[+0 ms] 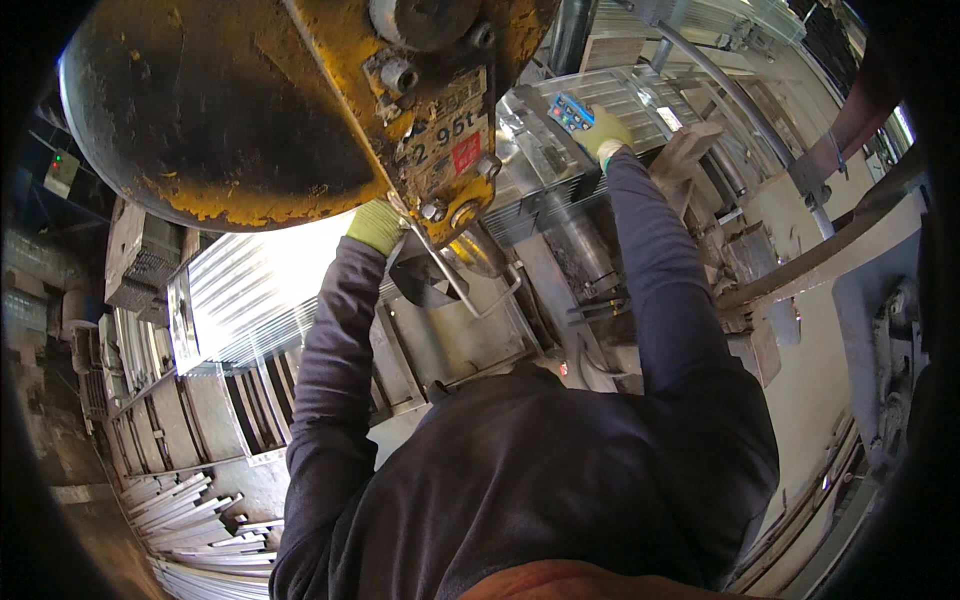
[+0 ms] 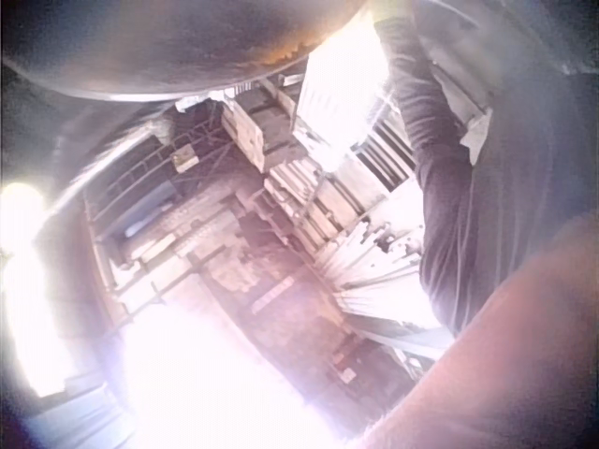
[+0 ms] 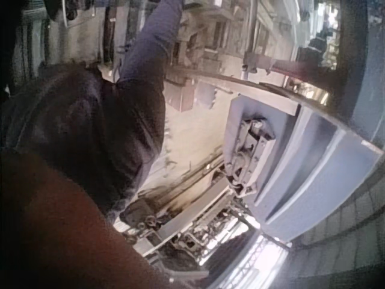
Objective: The person operates a crane using a handheld remote to lift a stack of metal sheets from a rack, then walks across the workshop floor to place the load onto a nearby rack. The person adjusts straps and guides the load during movement.
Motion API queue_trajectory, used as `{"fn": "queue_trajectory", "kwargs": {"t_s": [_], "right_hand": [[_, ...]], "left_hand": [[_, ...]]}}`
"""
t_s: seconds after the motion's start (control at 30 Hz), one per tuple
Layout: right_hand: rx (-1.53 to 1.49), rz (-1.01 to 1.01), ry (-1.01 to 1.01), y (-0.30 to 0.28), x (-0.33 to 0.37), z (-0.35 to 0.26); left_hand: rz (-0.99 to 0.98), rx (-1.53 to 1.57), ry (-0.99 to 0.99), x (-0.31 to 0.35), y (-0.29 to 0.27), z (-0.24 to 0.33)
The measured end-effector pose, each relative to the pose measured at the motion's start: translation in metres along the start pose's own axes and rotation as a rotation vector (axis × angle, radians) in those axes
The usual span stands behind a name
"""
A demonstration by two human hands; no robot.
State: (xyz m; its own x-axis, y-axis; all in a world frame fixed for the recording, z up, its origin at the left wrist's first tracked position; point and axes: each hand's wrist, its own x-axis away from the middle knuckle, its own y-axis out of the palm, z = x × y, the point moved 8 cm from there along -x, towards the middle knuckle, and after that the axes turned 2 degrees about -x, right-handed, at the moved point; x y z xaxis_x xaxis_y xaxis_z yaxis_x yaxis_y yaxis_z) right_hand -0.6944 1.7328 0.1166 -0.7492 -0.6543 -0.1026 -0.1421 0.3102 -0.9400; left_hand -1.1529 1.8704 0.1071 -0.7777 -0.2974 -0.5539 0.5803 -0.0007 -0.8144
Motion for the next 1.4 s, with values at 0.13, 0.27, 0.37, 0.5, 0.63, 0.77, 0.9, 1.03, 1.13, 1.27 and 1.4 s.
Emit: {"fn": "queue_trajectory", "kwargs": {"t_s": [0.13,0.27,0.37,0.5,0.63,0.77,0.9,1.03,1.13,1.27,1.4], "right_hand": [[-0.035,0.079,-0.072,-0.005,0.013,-0.005],[-0.634,0.268,0.003,-0.024,0.049,-0.002],[-1.276,0.234,-0.064,-0.034,0.095,-0.019],[-1.745,0.259,0.009,-0.044,0.174,-0.033],[-1.881,0.224,0.022,-0.047,0.233,-0.046],[-1.887,0.136,-0.008,-0.051,0.259,-0.057],[-1.941,0.057,-0.004,-0.054,0.271,-0.069],[-1.926,-0.013,0.177,-0.039,0.288,-0.076],[-1.921,-0.018,0.203,-0.029,0.299,-0.076],[-1.882,-0.058,0.189,-0.014,0.310,-0.069],[-1.861,-0.067,0.256,0.002,0.320,-0.054]], "left_hand": [[-0.013,0.244,-0.008,0.014,-0.013,-0.007],[-0.016,0.677,-0.484,0.040,-0.003,-0.023],[0.059,0.753,-0.710,0.057,-0.003,-0.031],[0.102,0.759,-0.717,0.057,-0.012,-0.037],[0.215,0.925,-0.648,0.053,-0.018,-0.046],[0.275,1.147,-0.688,0.053,-0.013,-0.067],[0.348,1.404,-0.710,0.052,-0.011,-0.089],[0.234,0.742,-0.525,0.044,-0.038,-0.103],[0.294,0.924,-0.583,0.040,-0.044,-0.122],[0.362,1.482,-0.856,0.041,-0.027,-0.148],[0.317,1.031,-0.625,0.049,-0.039,-0.150]]}}
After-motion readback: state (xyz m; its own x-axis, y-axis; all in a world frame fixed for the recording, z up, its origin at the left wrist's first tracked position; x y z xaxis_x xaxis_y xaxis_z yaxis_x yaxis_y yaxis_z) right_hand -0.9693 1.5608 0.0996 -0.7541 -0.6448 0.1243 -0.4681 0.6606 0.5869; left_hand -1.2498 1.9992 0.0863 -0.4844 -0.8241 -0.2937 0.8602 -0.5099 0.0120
